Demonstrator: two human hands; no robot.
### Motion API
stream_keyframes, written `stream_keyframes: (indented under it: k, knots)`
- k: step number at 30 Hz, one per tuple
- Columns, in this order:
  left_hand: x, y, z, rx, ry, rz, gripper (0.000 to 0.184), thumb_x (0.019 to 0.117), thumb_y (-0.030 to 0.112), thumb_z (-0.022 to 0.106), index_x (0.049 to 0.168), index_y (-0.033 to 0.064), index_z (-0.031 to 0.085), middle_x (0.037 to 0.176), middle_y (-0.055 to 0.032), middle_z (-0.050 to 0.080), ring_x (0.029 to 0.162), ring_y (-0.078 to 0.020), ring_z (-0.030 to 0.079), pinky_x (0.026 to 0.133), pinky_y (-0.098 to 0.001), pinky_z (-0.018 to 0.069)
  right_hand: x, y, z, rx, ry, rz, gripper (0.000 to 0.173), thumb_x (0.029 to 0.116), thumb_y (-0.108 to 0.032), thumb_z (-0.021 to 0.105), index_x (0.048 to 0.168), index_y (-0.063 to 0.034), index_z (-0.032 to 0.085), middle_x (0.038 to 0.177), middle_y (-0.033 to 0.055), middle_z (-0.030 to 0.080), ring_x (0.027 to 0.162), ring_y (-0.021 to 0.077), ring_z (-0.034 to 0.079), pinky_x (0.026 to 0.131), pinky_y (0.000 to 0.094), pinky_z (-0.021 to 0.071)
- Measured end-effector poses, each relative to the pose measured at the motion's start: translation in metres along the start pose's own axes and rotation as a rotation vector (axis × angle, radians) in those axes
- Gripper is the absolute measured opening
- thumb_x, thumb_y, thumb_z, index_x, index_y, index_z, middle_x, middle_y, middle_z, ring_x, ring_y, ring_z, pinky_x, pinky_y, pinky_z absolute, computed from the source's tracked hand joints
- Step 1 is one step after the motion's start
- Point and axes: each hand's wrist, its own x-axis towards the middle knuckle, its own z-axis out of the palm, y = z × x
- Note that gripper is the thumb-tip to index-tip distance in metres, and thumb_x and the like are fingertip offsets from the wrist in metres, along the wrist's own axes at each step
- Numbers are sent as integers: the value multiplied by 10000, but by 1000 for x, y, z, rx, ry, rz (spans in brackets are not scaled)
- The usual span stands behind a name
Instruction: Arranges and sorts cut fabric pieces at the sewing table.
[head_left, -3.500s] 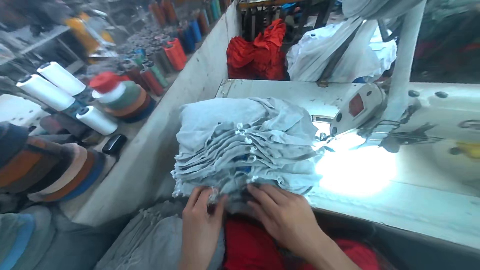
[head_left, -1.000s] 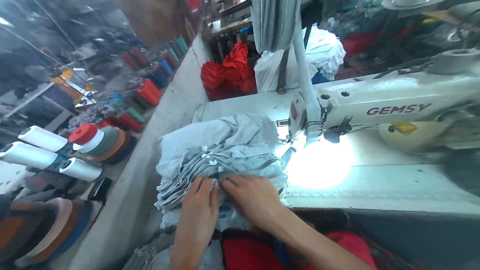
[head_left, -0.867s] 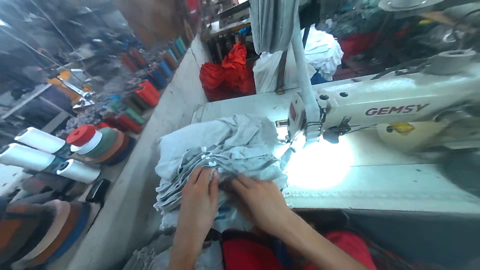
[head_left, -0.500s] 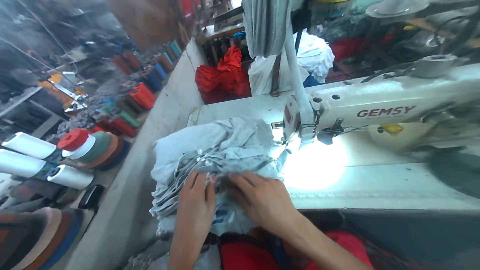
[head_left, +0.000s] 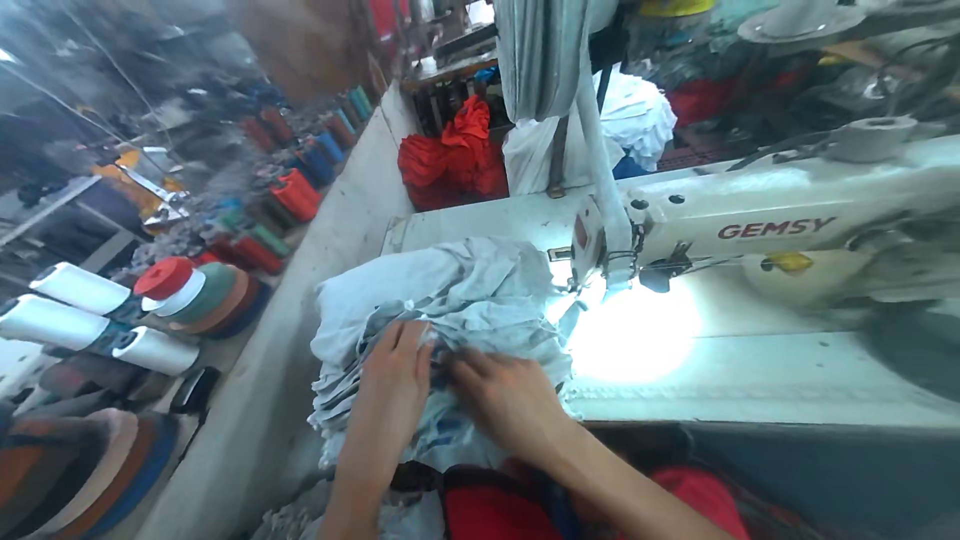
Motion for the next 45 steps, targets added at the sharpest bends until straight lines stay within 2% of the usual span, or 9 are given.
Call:
stream_keyframes:
  k: [5, 14, 20, 24, 27, 31, 34, 38, 45]
  knots:
    - [7, -6, 7, 13, -55, 31, 171, 995, 135, 618, 1091, 57, 736, 1075, -157, 698, 961, -295, 709, 864, -446, 594, -5, 3, -10, 22, -35, 9, 207, 971, -273, 640, 1126, -165, 726, 984, 39, 718, 701, 225, 698, 508, 403, 560]
    - [-41, -3, 2, -65, 179, -2, 176, 960, 182, 590, 995, 102, 743, 985, -50, 688, 876, -101, 674, 773, -231, 576, 14, -9, -9, -41, 111, 4, 265, 984, -237, 606, 1195, -146, 739, 977, 53, 718, 735, 225, 703, 539, 365, 570]
    - [-38, -2, 1, -52, 110, -14, 157, 931, 133, 608, 1005, 78, 735, 994, -78, 696, 894, -166, 694, 789, -316, 595, 17, -8, -4, 19, 8, -71, 232, 955, -172, 631, 1159, -187, 740, 1007, 23, 732, 733, 227, 701, 527, 396, 560]
    - [-34, -5, 0, -50, 71, 24, 173, 947, 159, 581, 1007, 99, 732, 982, -48, 689, 882, -129, 682, 780, -278, 585, 14, -5, -3, 33, 20, -59, 222, 996, -236, 602, 1165, -171, 732, 991, 32, 715, 708, 216, 691, 520, 381, 559]
    - [-33, -5, -4, -58, 79, 37, 176, 939, 167, 577, 1005, 110, 730, 983, -37, 692, 870, -113, 680, 769, -262, 583, 13, -3, -4, 48, -7, -69, 177, 950, -172, 633, 1095, -172, 735, 940, 21, 711, 702, 218, 687, 508, 390, 546]
    - [-15, -13, -13, -39, 90, 23, 184, 975, 183, 592, 1022, 72, 731, 995, -79, 701, 864, -173, 690, 767, -345, 591, 8, -1, 4, 56, -31, -35, 157, 983, -230, 624, 1066, -153, 733, 920, 41, 707, 681, 242, 688, 503, 423, 551]
    - [10, -17, -20, -20, -77, -12, 188, 1000, 174, 623, 1107, 44, 706, 1079, -133, 703, 949, -259, 703, 859, -435, 584, 5, -2, 6, 47, -38, -22, 162, 992, -260, 619, 1039, -140, 717, 932, 49, 706, 668, 243, 687, 493, 421, 550]
    - [43, -14, -23, 18, -417, -41, 361, 1035, 185, 581, 1391, 134, 603, 1260, -176, 658, 1131, -332, 663, 1001, -509, 525, 4, -2, 7, 46, -23, -13, 139, 984, -244, 623, 1022, -142, 709, 940, 37, 708, 665, 228, 688, 495, 413, 559]
    - [42, -12, -23, 73, -479, 61, 290, 1038, 175, 569, 1317, 105, 604, 1159, -188, 657, 1028, -356, 676, 917, -517, 552, 2, -1, 7, 74, -48, 1, 170, 1002, -284, 613, 1041, -145, 704, 945, 35, 707, 680, 228, 691, 506, 414, 561]
